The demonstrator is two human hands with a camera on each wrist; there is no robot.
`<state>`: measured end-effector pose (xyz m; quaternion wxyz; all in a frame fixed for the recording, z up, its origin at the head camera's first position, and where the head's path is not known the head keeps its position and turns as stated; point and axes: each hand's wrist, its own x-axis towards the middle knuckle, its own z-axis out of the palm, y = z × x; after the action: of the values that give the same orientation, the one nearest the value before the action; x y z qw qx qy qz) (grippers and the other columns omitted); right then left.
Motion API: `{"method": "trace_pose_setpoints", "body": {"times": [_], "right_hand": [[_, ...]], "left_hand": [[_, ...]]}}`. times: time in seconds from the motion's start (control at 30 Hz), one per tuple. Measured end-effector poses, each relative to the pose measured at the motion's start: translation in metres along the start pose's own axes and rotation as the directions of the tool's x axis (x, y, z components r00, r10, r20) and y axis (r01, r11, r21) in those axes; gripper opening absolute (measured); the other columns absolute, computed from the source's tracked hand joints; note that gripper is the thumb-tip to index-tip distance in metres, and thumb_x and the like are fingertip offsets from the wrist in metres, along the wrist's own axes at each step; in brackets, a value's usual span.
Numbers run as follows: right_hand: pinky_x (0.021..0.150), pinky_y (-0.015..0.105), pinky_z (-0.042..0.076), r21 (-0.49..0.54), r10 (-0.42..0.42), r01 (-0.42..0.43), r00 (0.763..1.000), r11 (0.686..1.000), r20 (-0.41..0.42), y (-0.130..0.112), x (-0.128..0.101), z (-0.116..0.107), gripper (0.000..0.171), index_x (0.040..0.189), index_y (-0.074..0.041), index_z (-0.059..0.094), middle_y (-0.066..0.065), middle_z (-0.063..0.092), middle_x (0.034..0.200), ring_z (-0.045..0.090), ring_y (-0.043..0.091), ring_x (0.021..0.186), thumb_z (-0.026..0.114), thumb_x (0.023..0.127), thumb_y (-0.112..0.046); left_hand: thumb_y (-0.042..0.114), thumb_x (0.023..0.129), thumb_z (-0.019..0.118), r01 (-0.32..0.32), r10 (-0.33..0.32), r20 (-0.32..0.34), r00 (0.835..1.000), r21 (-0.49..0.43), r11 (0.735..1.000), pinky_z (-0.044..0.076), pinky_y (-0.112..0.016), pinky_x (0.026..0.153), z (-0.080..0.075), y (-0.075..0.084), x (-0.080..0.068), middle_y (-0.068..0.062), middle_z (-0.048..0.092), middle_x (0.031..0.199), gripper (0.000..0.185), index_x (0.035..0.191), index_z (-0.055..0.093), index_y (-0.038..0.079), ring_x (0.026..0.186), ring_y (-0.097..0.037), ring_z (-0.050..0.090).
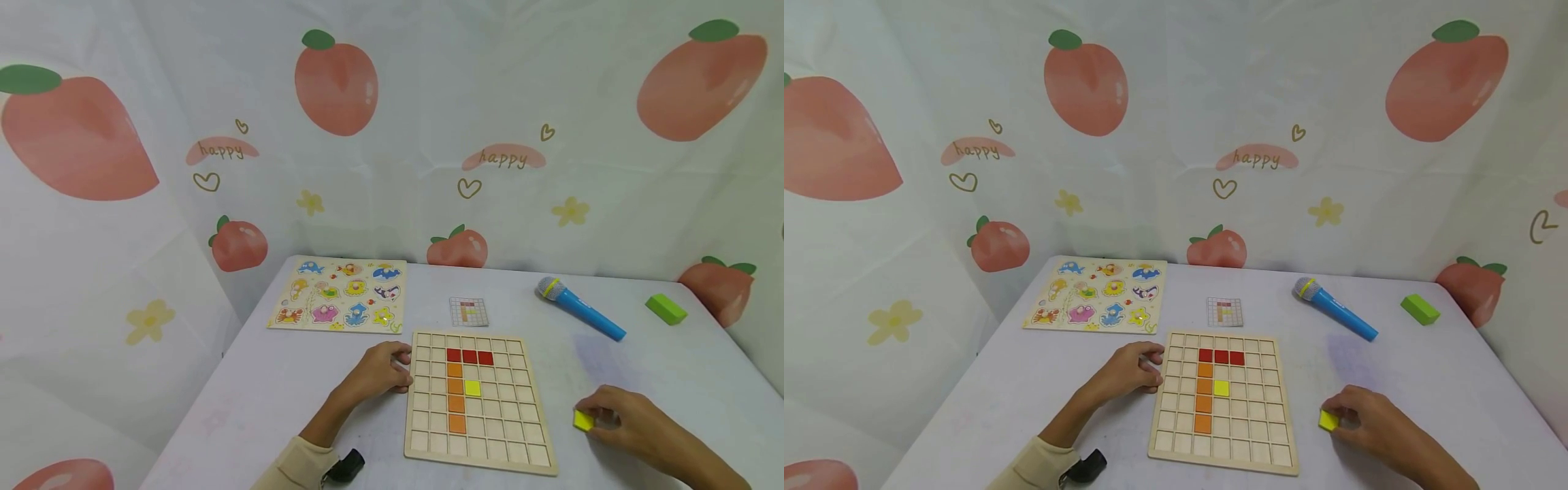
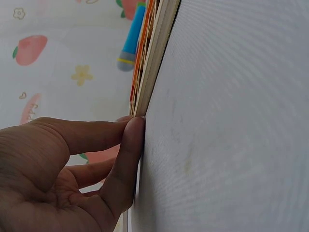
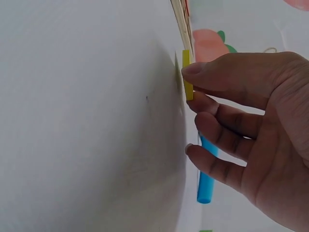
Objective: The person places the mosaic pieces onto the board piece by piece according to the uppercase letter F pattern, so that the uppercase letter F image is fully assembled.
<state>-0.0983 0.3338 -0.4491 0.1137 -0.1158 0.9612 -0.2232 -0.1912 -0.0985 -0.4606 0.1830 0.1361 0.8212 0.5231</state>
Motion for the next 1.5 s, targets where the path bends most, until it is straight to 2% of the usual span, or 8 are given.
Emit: {"method": "trace_pose_setpoints", "body": {"times": [0.27, 0.53, 0.8, 1.13, 1.4, 1.5], "right_hand": [[0.064, 0.021, 0.051, -0.011, -0.102, 0.101, 0.992, 0.995, -0.069, -0.006, 0.004, 0.000, 0.026, 0.108, -0.011, 0.078, -0.014, 0.062, 0.093, 0.047, -0.005, 0.079, 0.086, 0.084, -0.017], [0.064, 0.022, 0.052, -0.016, -0.212, 0.212, 0.962, 0.977, -0.172, -0.014, 0.010, 0.008, 0.026, 0.105, -0.012, 0.079, -0.015, 0.064, 0.096, 0.050, -0.005, 0.080, 0.088, 0.081, -0.013], [0.069, 0.022, 0.055, -0.003, -0.163, 0.164, 0.981, 0.987, -0.106, -0.027, 0.019, 0.008, 0.028, 0.111, -0.012, 0.078, -0.014, 0.064, 0.100, 0.050, -0.004, 0.084, 0.085, 0.084, -0.017], [0.071, 0.023, 0.055, 0.044, -0.229, 0.235, 0.967, 0.971, -0.112, -0.044, 0.028, 0.013, 0.028, 0.113, -0.014, 0.078, -0.014, 0.064, 0.103, 0.052, -0.001, 0.087, 0.085, 0.087, -0.020], [0.074, 0.022, 0.055, 0.077, -0.195, 0.201, 0.978, 0.977, -0.076, -0.061, 0.038, 0.015, 0.031, 0.116, -0.016, 0.077, -0.013, 0.063, 0.102, 0.053, 0.001, 0.090, 0.085, 0.089, -0.027], [0.075, 0.023, 0.055, 0.090, -0.205, 0.211, 0.976, 0.973, -0.065, -0.066, 0.043, 0.016, 0.031, 0.117, -0.015, 0.077, -0.011, 0.063, 0.103, 0.053, 0.002, 0.091, 0.084, 0.089, -0.027]], "left_hand": [[-0.007, 0.088, 0.077, -0.007, 0.007, 0.000, 1.000, -0.009, 1.000, 0.067, -0.028, 0.069, -0.001, 0.002, -0.001, -0.011, 0.063, 0.110, 0.054, 0.139, 0.059, -0.011, 0.082, -0.014, 0.071], [-0.007, 0.087, 0.077, -0.008, 0.008, 0.001, 1.000, -0.027, 1.000, 0.068, -0.031, 0.070, -0.001, 0.004, -0.004, -0.012, 0.064, 0.111, 0.055, 0.139, 0.058, -0.010, 0.083, -0.016, 0.072], [-0.006, 0.088, 0.077, -0.009, 0.009, -0.003, 1.000, -0.009, 1.000, 0.067, -0.027, 0.069, -0.001, 0.003, -0.003, -0.011, 0.063, 0.110, 0.054, 0.139, 0.059, -0.010, 0.082, -0.014, 0.071], [-0.005, 0.088, 0.077, -0.006, 0.006, 0.000, 1.000, -0.009, 1.000, 0.067, -0.029, 0.070, -0.001, 0.004, -0.004, -0.012, 0.064, 0.111, 0.055, 0.139, 0.059, -0.010, 0.082, -0.014, 0.071], [-0.006, 0.088, 0.078, -0.010, 0.010, 0.002, 1.000, -0.016, 1.000, 0.068, -0.030, 0.070, -0.001, 0.006, -0.005, -0.012, 0.064, 0.112, 0.055, 0.139, 0.059, -0.010, 0.083, -0.016, 0.072], [-0.005, 0.088, 0.078, -0.002, 0.002, 0.001, 1.000, -0.011, 1.000, 0.068, -0.029, 0.070, -0.002, 0.005, -0.004, -0.012, 0.064, 0.112, 0.055, 0.139, 0.059, -0.010, 0.082, -0.015, 0.072]]}}
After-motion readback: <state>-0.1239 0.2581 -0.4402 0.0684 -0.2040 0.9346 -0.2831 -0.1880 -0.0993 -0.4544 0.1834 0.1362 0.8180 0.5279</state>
